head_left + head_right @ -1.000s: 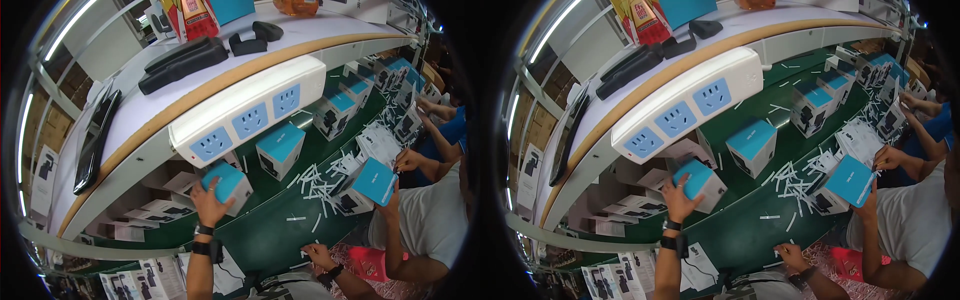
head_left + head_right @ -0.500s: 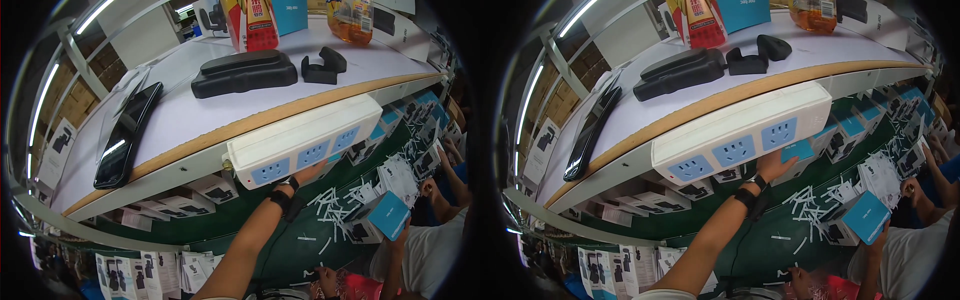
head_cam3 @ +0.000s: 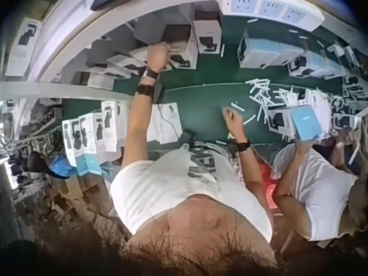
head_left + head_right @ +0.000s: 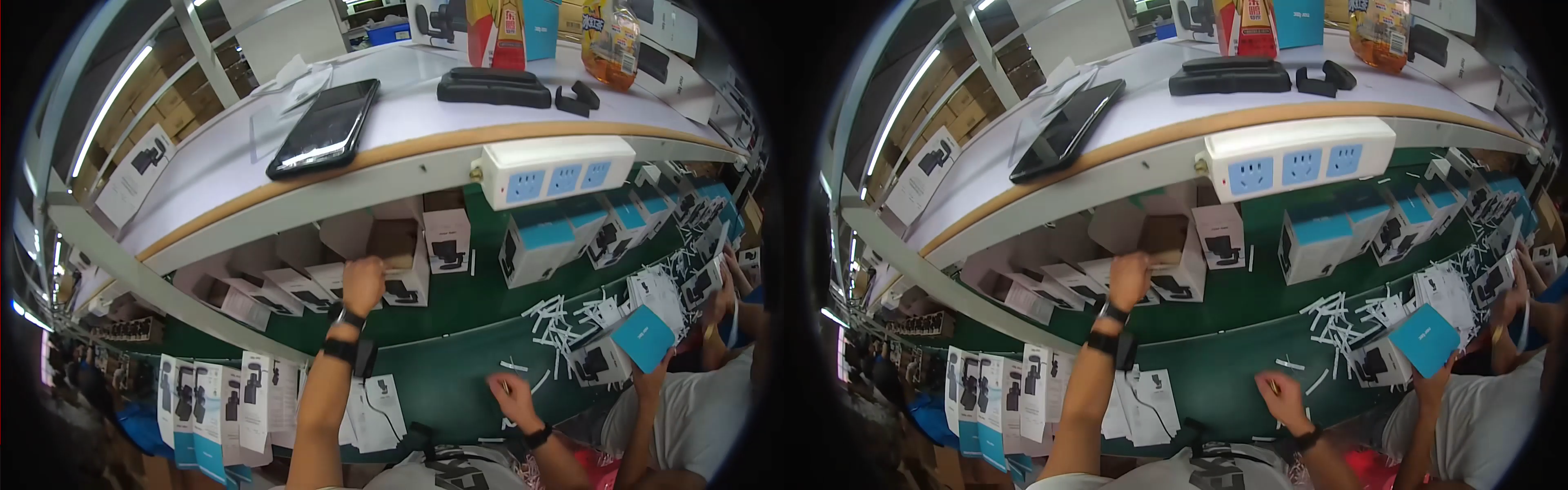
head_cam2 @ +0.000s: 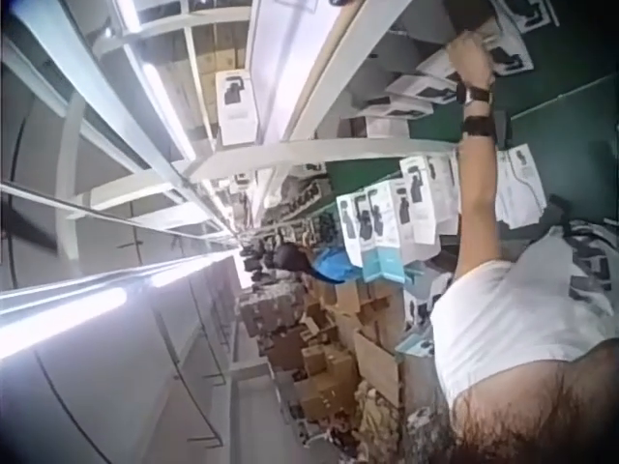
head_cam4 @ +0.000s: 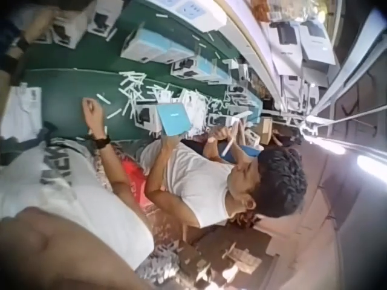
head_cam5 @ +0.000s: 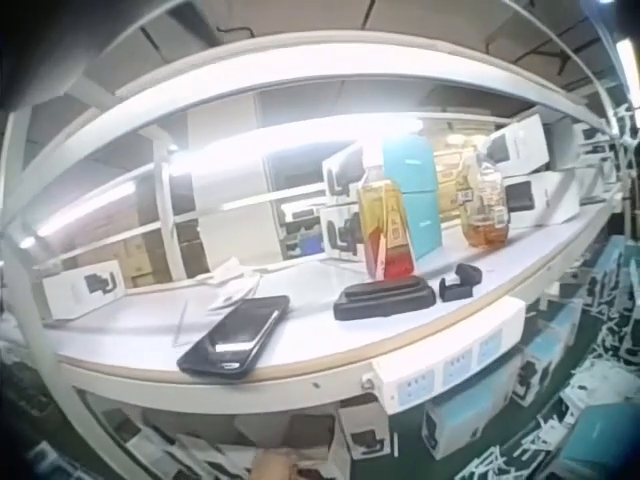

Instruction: Packaging small electronic devices, blue inserts, and manuals into cardboard boxes on an assembly line.

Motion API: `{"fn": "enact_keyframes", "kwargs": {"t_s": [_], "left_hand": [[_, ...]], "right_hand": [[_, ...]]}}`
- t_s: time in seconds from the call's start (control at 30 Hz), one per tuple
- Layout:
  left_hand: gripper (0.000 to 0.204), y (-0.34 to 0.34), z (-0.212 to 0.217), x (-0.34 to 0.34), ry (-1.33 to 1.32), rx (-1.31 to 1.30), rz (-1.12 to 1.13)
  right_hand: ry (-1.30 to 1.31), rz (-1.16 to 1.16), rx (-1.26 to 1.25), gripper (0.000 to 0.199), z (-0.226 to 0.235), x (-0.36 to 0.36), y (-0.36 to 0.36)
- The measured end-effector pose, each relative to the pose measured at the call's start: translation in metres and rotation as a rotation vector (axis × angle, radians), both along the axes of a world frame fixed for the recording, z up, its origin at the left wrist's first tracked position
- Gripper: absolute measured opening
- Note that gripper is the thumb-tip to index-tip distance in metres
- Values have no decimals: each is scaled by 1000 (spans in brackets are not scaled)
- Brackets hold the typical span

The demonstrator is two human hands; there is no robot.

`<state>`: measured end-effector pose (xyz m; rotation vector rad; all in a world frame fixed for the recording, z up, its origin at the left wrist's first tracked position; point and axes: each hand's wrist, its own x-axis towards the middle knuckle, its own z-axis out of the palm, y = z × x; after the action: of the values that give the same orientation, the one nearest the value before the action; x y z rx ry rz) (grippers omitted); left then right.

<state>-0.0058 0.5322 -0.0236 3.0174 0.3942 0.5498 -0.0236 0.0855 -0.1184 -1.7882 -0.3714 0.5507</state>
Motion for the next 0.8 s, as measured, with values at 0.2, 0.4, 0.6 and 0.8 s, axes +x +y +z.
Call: {"fn": "enact_keyframes", "kwargs": {"t_s": [0.2,0.4,0.6,0.8], "left_hand": [[37,-87,27,-161,-125,-152,-340],[62,-180,-31,-229,-618,-1342,-75],[67,-221,-75,-192,-462,-1506,147],[67,-205,-55,-184,-451,-1536,195]], "right_hand": [[-296,-105,162,53,48,14,62],[-362,-91,140,50,32,-33,65],[-53,-42,86,50,27,-55,46],[-106,-119,98,42,33,-61,67]]}}
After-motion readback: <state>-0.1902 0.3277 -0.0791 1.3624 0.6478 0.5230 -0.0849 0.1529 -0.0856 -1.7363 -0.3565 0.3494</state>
